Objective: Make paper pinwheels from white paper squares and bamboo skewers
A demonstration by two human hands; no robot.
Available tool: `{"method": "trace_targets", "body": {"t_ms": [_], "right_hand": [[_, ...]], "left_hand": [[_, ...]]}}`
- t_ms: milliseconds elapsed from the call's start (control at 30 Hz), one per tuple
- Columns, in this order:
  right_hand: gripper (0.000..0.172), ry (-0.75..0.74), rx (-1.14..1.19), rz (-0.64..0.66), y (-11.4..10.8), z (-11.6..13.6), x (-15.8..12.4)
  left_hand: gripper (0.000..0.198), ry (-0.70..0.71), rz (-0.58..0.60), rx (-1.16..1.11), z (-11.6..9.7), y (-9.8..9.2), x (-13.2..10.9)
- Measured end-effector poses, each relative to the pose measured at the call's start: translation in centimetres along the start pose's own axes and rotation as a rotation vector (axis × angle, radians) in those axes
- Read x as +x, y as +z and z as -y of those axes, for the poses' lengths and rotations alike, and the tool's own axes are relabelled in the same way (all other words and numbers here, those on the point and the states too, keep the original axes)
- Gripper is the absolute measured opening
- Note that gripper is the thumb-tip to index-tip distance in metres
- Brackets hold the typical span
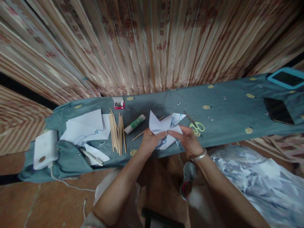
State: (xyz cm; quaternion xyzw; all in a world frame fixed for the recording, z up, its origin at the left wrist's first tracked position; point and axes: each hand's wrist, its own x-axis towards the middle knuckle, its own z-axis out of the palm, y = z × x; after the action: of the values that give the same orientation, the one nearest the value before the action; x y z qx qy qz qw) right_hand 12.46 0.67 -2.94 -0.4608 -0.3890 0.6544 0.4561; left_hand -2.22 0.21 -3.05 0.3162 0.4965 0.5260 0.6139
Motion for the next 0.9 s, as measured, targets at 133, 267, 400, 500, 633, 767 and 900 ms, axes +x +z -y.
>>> {"method": "trace_targets", "body": {"t_ms": [133,267,400,500,633,767,900], "right_hand": [[0.025,0.008,-0.010,-0.016,0.1,0.0,0.0],[0.025,-0.024,-0.023,-0.016,0.0,0.0,-0.1],[0.026,-0.049,-0.063,0.014,-0.1,0.0,-0.1],[0.026,-0.070,-0.093,0.025,-0.2,-0.2,0.1],[0.027,-0.063,-0.112,0.033,-0.1,-0.3,0.2],[0.029,-0.054,-0.146,0.042,-0.2,-0.4,0.3],[0.028,-0.057,-0.179,0.064,-0.2,-0.5,0.3]], "left_hand": [[0.029,-0.031,0.009,-0.011,-0.3,0.0,-0.1],[0.031,-0.024,0.006,-0.003,-0.5,-0.1,-0.1],[0.032,0.004,-0.007,0.025,-0.4,-0.3,-0.1],[0.032,0.011,-0.009,0.027,-0.3,-0.5,-0.1],[0.034,-0.023,-0.009,0.008,-0.2,-0.7,0.0],[0.034,-0.038,-0.007,-0.007,-0.3,-0.9,-0.1],[0.034,-0.053,-0.015,0.016,-0.4,-1.0,-0.2]]}}
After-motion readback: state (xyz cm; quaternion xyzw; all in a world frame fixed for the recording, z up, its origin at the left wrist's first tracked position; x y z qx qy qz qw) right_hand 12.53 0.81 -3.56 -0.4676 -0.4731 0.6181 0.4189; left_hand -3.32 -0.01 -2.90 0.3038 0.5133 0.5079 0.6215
